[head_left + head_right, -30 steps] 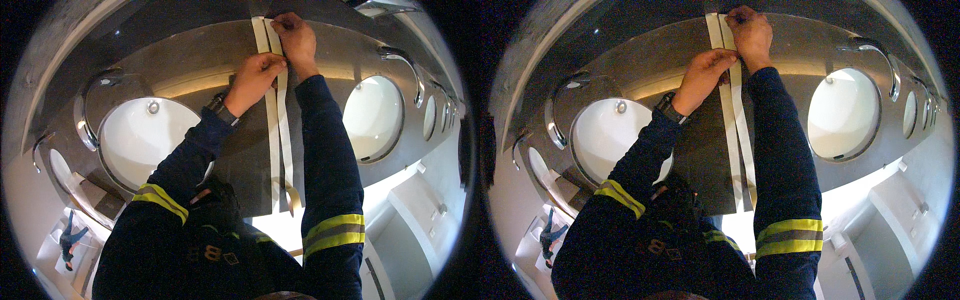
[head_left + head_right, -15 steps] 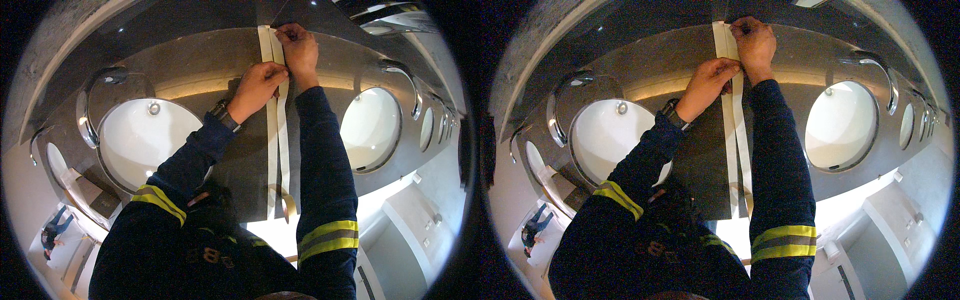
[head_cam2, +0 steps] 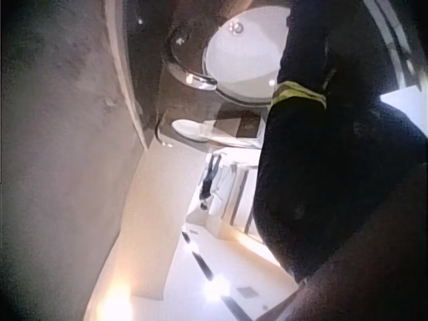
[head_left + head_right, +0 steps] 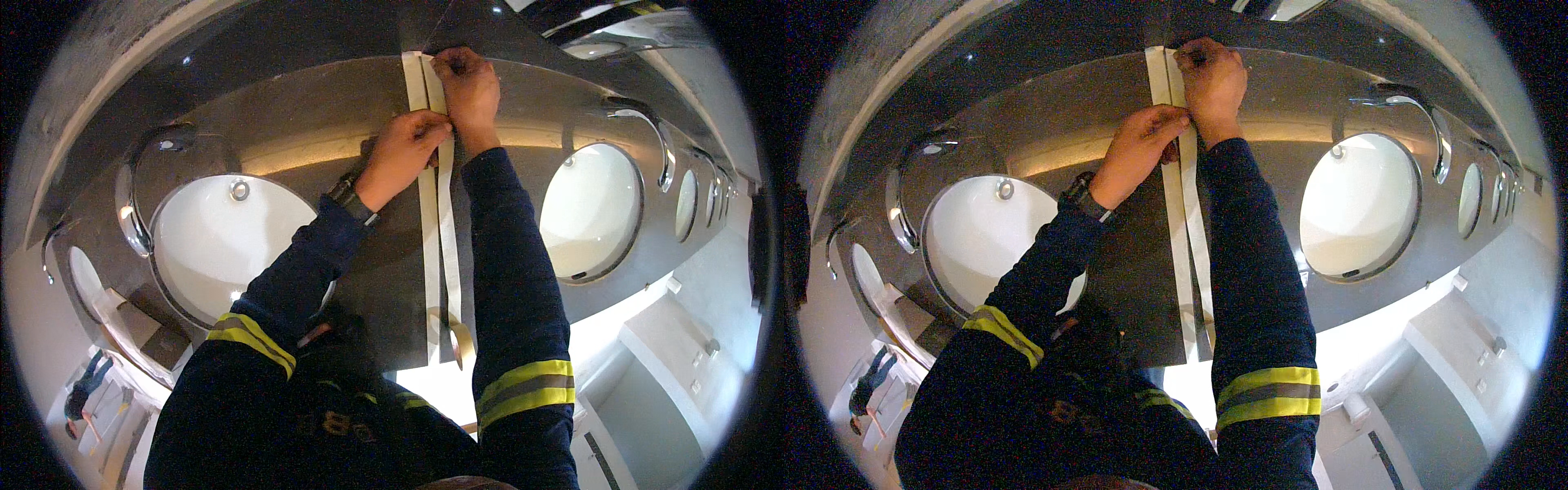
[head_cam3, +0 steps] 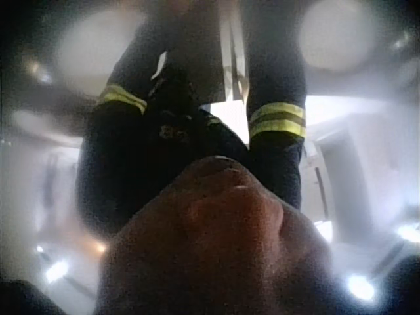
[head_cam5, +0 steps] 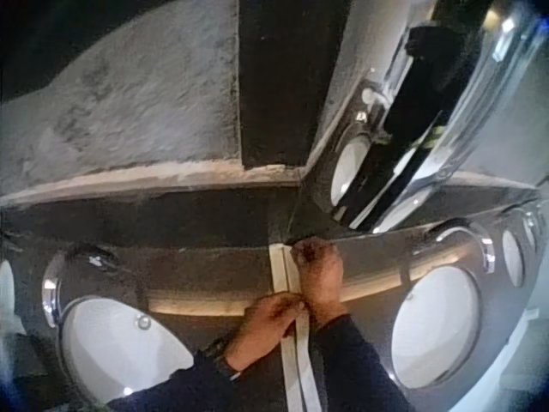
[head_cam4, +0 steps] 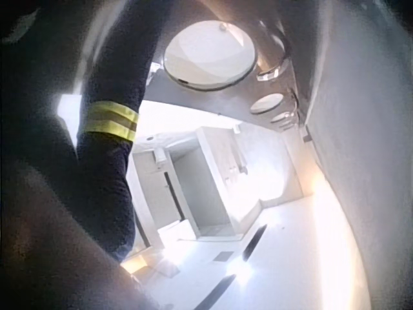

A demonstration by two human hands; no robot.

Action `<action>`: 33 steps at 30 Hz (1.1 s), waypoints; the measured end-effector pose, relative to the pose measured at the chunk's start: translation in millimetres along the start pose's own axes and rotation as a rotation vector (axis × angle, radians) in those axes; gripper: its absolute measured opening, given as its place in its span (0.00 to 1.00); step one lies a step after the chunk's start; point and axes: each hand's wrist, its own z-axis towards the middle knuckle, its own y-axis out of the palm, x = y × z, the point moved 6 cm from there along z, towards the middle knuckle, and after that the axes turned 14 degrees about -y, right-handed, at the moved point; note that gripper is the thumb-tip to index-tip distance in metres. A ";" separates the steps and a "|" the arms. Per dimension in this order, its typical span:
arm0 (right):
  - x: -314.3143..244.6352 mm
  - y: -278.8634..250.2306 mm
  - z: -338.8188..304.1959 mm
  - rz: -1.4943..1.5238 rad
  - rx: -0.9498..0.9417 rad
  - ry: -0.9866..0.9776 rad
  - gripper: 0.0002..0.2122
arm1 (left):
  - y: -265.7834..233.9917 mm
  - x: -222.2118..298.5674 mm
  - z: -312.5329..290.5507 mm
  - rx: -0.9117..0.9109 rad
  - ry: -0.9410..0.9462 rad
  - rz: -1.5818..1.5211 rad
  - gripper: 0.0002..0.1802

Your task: The person applies strips of white tape along the edge of a dark countertop in a bathroom. They smooth the tape with their hands, tear off sections, and continue applying additional strips along the same edge.

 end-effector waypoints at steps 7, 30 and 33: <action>2.1 2.7 -1.6 0.135 0.061 0.022 0.06 | -1.2 -0.2 -1.5 0.000 -0.052 0.040 0.15; -12.0 -0.7 -3.6 -0.104 0.153 -0.107 0.10 | -2.2 -10.1 -3.0 -0.024 -0.065 -0.059 0.13; -12.3 -0.6 -4.1 -0.081 0.160 -0.099 0.10 | -0.1 -10.6 -4.9 -0.029 -0.035 -0.056 0.13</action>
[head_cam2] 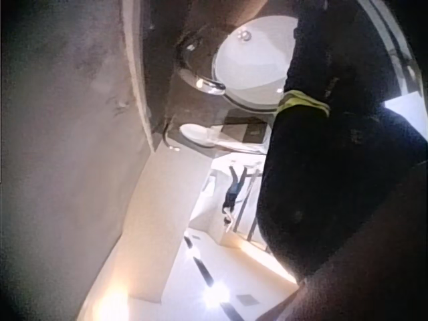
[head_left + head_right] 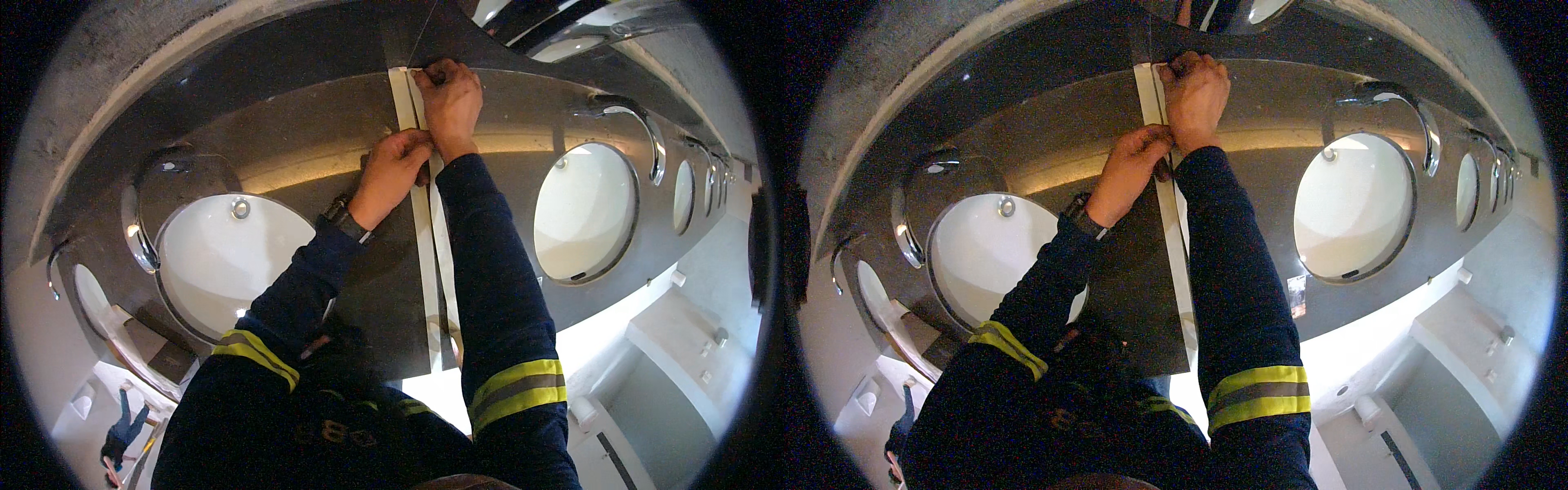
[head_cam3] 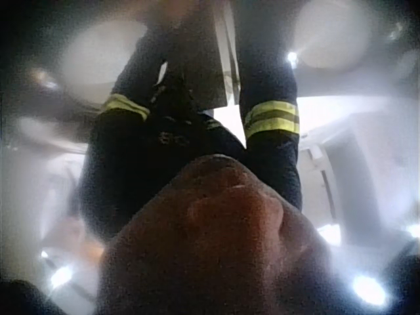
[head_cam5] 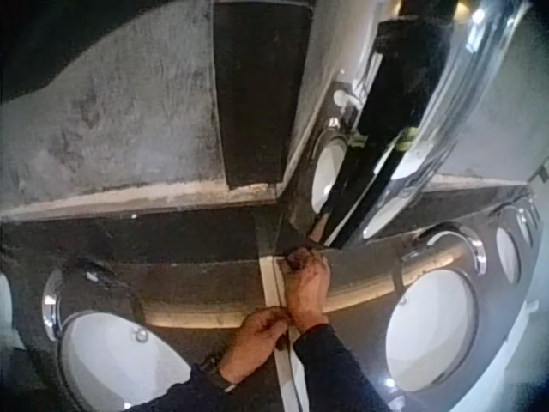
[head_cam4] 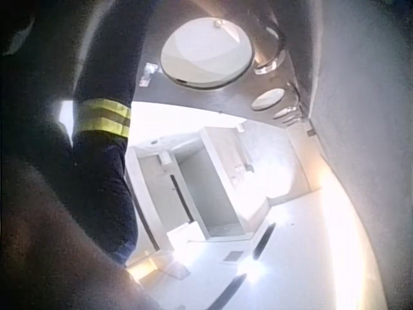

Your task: The person applies strips of white tape along the edge of a dark countertop in a bathroom. They smooth the tape with their hands, tear off sections, and continue applying additional strips along the same edge.

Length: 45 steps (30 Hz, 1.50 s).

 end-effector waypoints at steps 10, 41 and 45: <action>-4.4 -18.7 -11.4 0.119 -0.131 -0.170 0.10 | 1.3 -2.1 1.3 -0.011 -0.030 0.028 0.13; -20.5 -251.9 -220.9 0.205 -0.322 0.522 0.21 | -3.9 5.4 6.3 -0.124 0.105 0.094 0.17; -63.2 -307.6 -352.4 0.213 -0.446 0.783 0.24 | -4.0 7.8 15.4 -0.212 0.082 0.066 0.18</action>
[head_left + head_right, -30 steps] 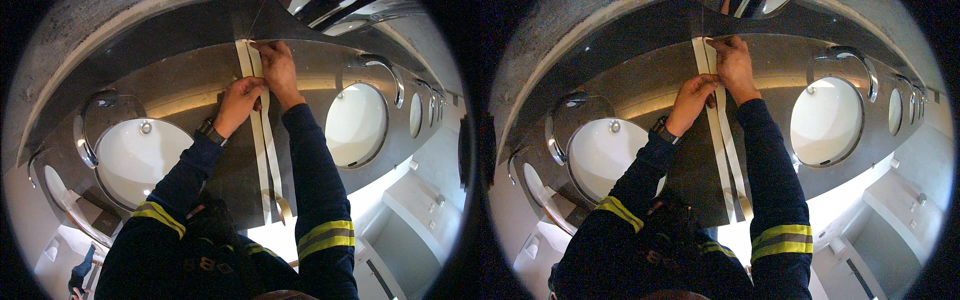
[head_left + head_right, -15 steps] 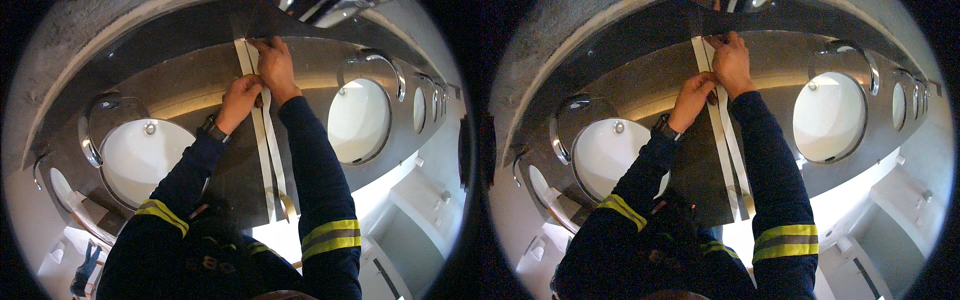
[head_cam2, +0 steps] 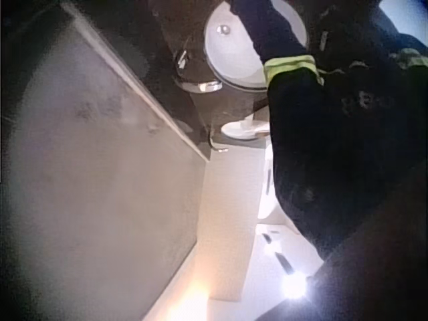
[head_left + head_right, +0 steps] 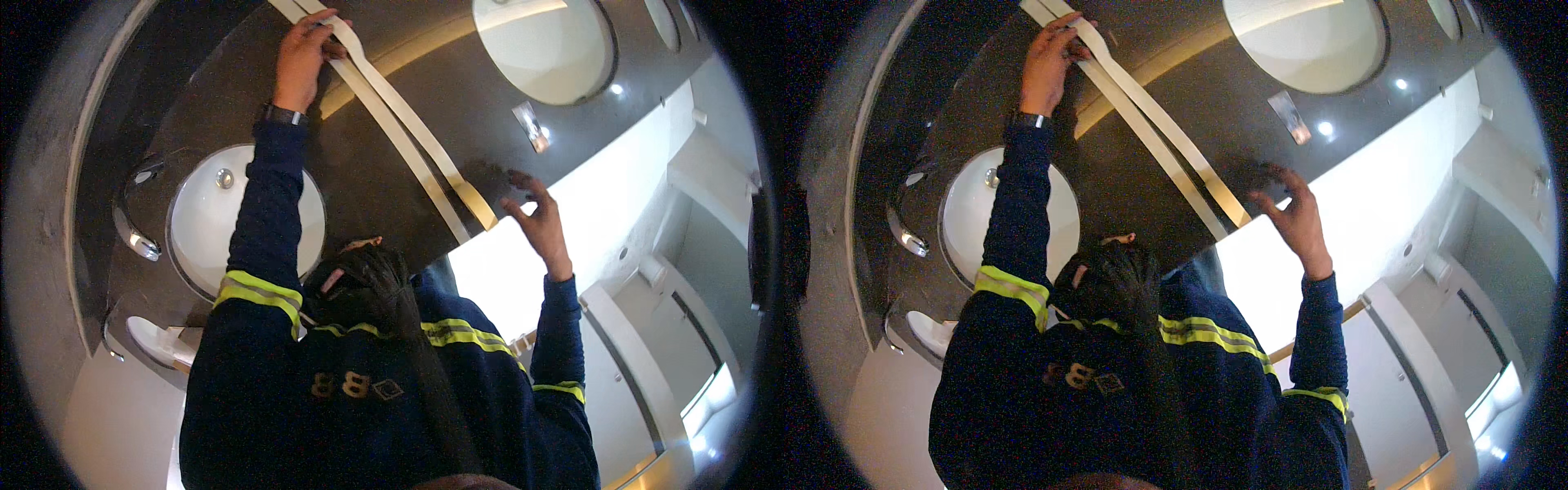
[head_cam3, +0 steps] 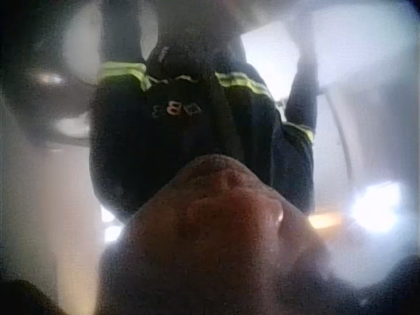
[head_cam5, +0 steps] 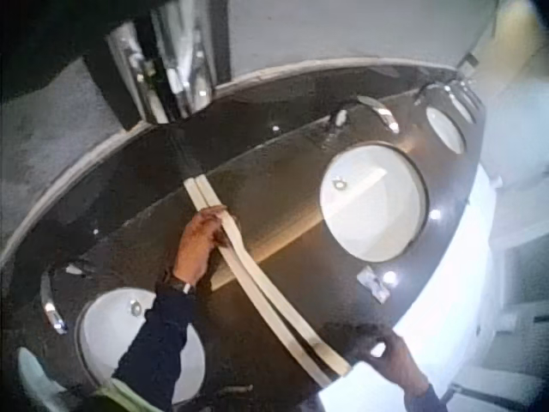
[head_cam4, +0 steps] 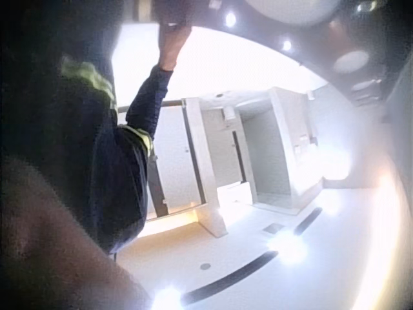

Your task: The person applies strips of white tape along the edge of a dark countertop in a bathroom. They smooth the tape with their hands, tear off sections, and continue applying additional strips along the same edge.

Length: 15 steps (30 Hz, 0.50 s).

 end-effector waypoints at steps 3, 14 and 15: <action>15.2 20.4 -41.9 -0.044 -0.052 0.114 0.28 | -1.8 2.6 4.6 -0.008 -0.026 0.020 0.18; -56.1 36.0 -45.6 0.178 0.039 -0.154 0.27 | -1.9 9.6 -0.2 0.013 -0.076 0.027 0.18; -56.7 31.4 -53.7 0.206 0.050 -0.121 0.26 | -2.0 8.9 0.0 0.015 -0.103 0.037 0.18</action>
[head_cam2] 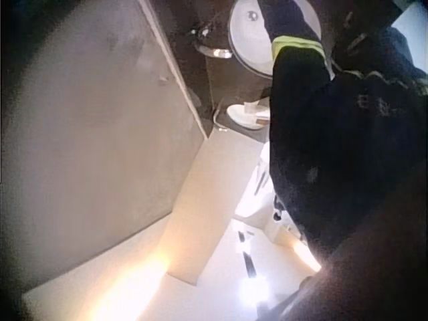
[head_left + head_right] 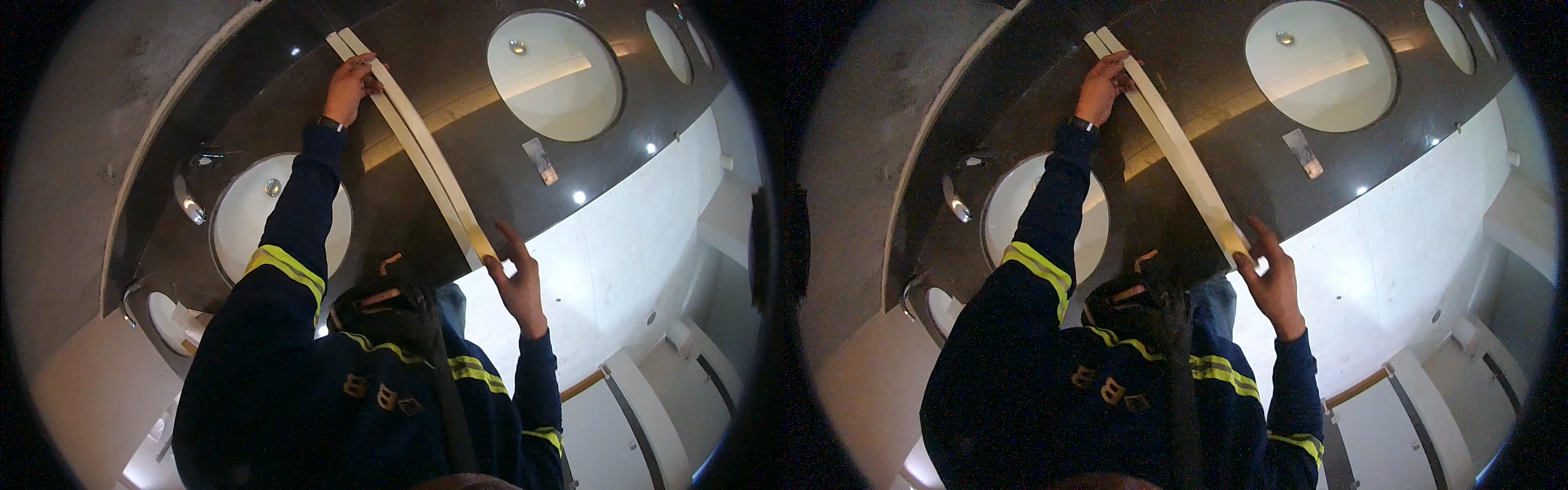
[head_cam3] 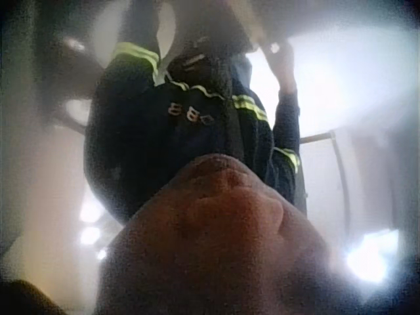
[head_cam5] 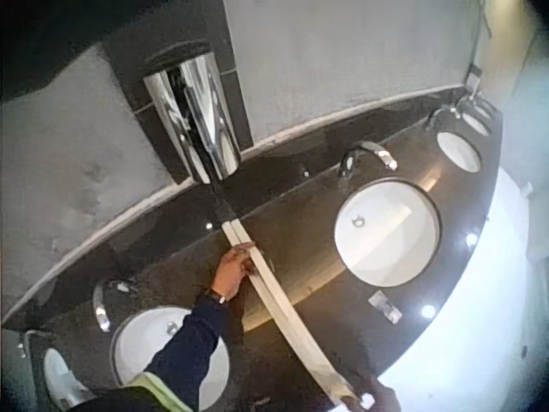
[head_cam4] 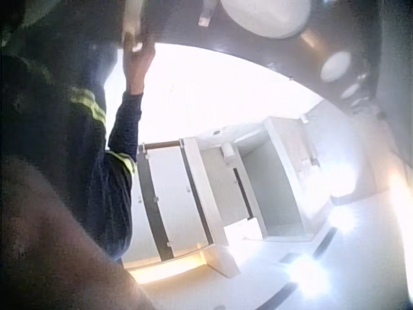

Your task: The person applies strips of white tape along the edge of a dark countertop in a bathroom. They smooth the tape with their hands, tear off sections, and continue applying additional strips along the same edge.

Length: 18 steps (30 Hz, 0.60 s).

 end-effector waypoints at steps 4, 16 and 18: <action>-4.5 -11.2 -23.1 0.094 0.071 0.089 0.20 | 1.0 2.7 0.1 0.003 -0.016 -0.008 0.18; -32.8 -12.7 -28.7 0.198 0.245 0.113 0.17 | 16.5 3.6 -9.4 -0.054 -0.067 -0.124 0.20; -40.9 -18.3 -31.2 0.203 0.261 0.116 0.17 | 20.2 2.6 -15.9 -0.040 -0.116 -0.138 0.20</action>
